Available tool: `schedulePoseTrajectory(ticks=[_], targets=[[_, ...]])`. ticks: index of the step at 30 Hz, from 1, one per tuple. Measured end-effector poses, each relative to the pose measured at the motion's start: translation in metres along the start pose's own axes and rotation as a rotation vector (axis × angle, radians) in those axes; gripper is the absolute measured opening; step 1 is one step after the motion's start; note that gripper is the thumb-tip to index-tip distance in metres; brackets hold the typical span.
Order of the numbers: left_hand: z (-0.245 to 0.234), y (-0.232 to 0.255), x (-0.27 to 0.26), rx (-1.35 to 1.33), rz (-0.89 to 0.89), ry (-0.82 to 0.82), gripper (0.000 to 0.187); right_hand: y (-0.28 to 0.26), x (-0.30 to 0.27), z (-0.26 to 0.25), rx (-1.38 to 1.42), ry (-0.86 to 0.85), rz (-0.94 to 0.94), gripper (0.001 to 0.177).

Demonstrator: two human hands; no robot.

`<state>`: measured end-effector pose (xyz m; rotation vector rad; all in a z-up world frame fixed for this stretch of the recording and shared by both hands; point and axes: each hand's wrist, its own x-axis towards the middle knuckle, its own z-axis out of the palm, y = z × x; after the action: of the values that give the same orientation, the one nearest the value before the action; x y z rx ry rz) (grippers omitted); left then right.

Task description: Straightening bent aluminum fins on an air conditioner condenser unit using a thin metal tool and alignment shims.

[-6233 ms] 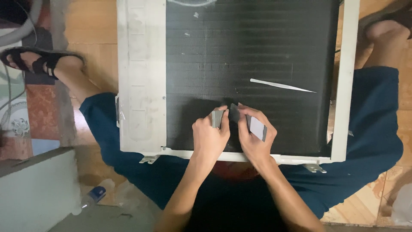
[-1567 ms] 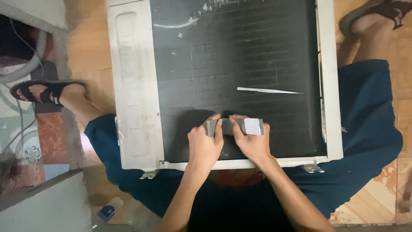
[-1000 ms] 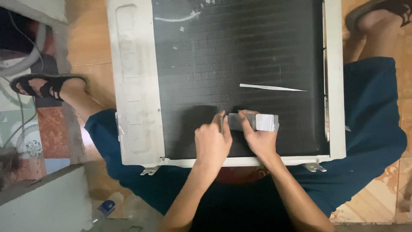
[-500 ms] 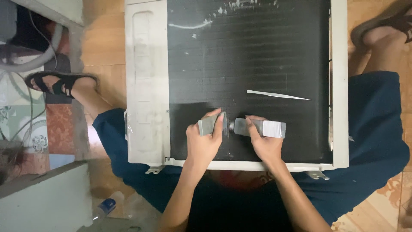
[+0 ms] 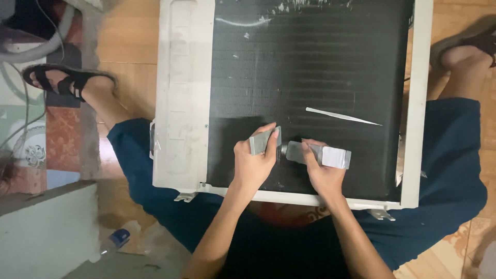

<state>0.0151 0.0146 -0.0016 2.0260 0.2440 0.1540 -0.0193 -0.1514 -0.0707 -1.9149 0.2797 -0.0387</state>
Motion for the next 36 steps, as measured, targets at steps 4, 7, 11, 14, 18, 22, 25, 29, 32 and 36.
schedulePoseTrajectory(ticks=[4,7,11,14,18,22,25,29,32,36], targets=[[-0.002,0.001,0.002,0.031,-0.003,-0.022,0.017,0.004,0.004,0.000,0.005,-0.001,-0.018,0.008],[-0.003,0.003,0.001,0.048,-0.003,-0.038,0.018,0.008,0.003,0.001,-0.007,-0.003,-0.028,0.007],[-0.002,0.003,0.000,0.056,-0.013,-0.049,0.019,0.007,0.001,0.000,0.009,0.001,-0.045,0.006],[-0.001,0.000,0.001,0.066,-0.002,-0.049,0.020,0.004,0.002,0.000,0.007,0.006,-0.052,0.006],[0.000,0.005,0.001,0.078,-0.007,-0.040,0.018,0.003,0.000,-0.001,0.000,0.000,-0.031,0.006],[0.003,0.001,0.002,0.058,-0.001,-0.044,0.019,0.001,0.002,0.000,0.022,-0.002,-0.025,0.007],[0.007,-0.001,0.002,0.105,-0.006,-0.035,0.019,0.002,0.002,-0.002,0.011,-0.009,-0.037,0.007],[0.008,0.000,0.003,0.126,0.008,-0.038,0.019,0.002,0.001,-0.001,0.024,-0.011,-0.027,0.009],[0.011,-0.001,0.005,0.136,0.018,-0.036,0.019,0.003,0.002,-0.001,0.028,-0.006,-0.029,0.009],[0.011,-0.002,0.007,0.174,0.008,-0.056,0.020,0.001,0.004,-0.002,0.026,-0.012,-0.038,0.008]])
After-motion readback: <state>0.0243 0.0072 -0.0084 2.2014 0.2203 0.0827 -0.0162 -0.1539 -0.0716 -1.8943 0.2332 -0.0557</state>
